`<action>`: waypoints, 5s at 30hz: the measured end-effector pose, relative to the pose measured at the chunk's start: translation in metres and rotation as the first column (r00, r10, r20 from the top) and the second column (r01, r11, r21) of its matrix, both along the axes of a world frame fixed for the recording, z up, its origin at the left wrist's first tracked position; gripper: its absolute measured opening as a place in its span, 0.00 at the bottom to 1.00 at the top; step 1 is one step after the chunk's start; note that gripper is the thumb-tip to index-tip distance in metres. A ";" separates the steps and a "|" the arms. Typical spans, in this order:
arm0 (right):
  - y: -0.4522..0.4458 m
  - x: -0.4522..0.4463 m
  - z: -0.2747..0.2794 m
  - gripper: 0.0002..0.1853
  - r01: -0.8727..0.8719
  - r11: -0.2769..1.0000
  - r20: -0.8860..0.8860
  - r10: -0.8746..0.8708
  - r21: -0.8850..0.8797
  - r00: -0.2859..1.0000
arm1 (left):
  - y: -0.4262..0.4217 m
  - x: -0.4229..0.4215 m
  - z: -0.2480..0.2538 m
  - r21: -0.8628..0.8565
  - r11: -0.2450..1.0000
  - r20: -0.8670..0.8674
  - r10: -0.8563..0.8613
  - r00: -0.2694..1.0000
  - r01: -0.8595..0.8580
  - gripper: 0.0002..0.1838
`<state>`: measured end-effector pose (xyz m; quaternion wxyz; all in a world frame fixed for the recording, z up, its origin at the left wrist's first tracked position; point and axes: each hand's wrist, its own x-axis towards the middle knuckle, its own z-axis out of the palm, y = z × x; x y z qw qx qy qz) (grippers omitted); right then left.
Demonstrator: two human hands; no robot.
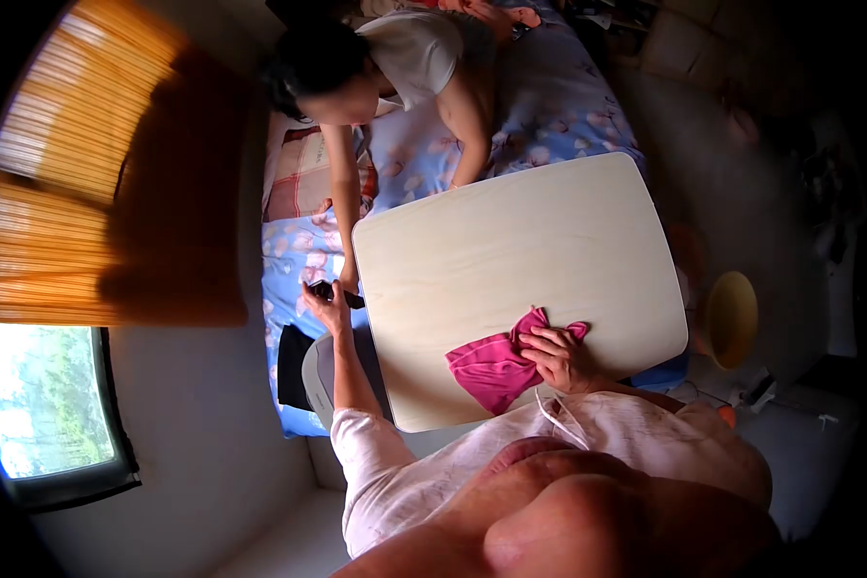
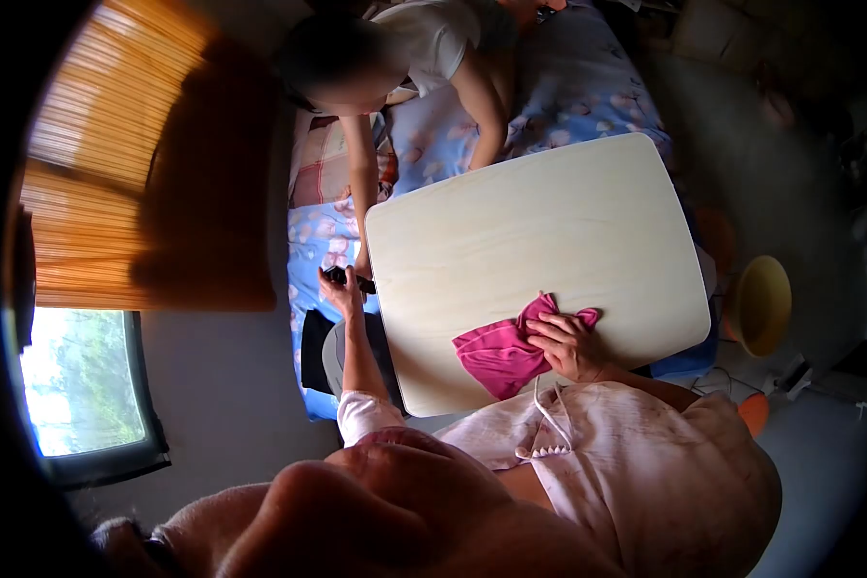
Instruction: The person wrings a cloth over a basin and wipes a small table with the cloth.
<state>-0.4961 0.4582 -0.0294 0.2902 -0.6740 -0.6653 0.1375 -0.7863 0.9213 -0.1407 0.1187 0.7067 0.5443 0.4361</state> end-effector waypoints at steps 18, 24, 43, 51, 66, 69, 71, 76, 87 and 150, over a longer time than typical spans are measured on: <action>0.012 -0.001 -0.014 0.12 0.105 0.990 -0.116 -0.094 0.091 0.989 | -0.360 0.117 0.106 -0.334 0.650 -0.302 -0.760 0.576 0.682 0.32; 0.039 0.025 -0.020 0.15 0.068 0.986 0.028 -0.074 0.154 0.997 | -0.350 0.125 0.106 -0.203 0.757 -0.316 -0.651 0.690 0.621 0.26; 0.158 0.181 -0.058 0.23 0.360 0.910 0.146 -0.392 0.207 0.908 | -0.185 0.308 0.073 -0.109 0.793 -0.441 -0.579 0.686 0.599 0.30; -0.081 0.063 -0.017 0.20 0.119 0.985 0.223 -0.145 0.128 0.964 | -0.363 0.162 0.093 -0.285 0.378 -0.314 -0.905 0.286 0.881 0.30; 0.145 0.190 -0.055 0.15 0.445 0.877 0.027 -0.457 0.180 0.889 | -0.201 0.336 0.067 -0.132 0.646 -0.416 -0.725 0.549 0.752 0.31; 0.048 0.136 -0.073 0.14 0.314 0.897 -0.110 -0.294 0.311 0.949 | -0.266 0.274 0.081 -0.123 0.471 -0.335 -0.848 0.411 0.873 0.31; -0.045 0.090 -0.078 0.15 0.231 0.921 -0.017 -0.238 0.314 0.971 | -0.326 0.210 0.069 -0.234 0.344 -0.335 -0.907 0.256 0.910 0.34; -0.121 0.046 -0.046 0.11 0.187 0.968 0.224 -0.222 0.167 0.949 | -0.373 0.173 0.089 -0.388 0.236 -0.305 -0.945 0.117 0.891 0.27; 0.130 0.174 -0.082 0.17 0.417 0.833 -0.106 -0.408 0.363 0.907 | -0.228 0.324 0.075 -0.101 0.667 -0.357 -0.717 0.599 0.738 0.23; 0.088 0.035 -0.035 0.14 -0.081 0.983 0.048 0.073 0.168 0.996 | -0.270 0.131 0.071 -0.139 0.824 -0.429 -0.550 0.716 0.549 0.32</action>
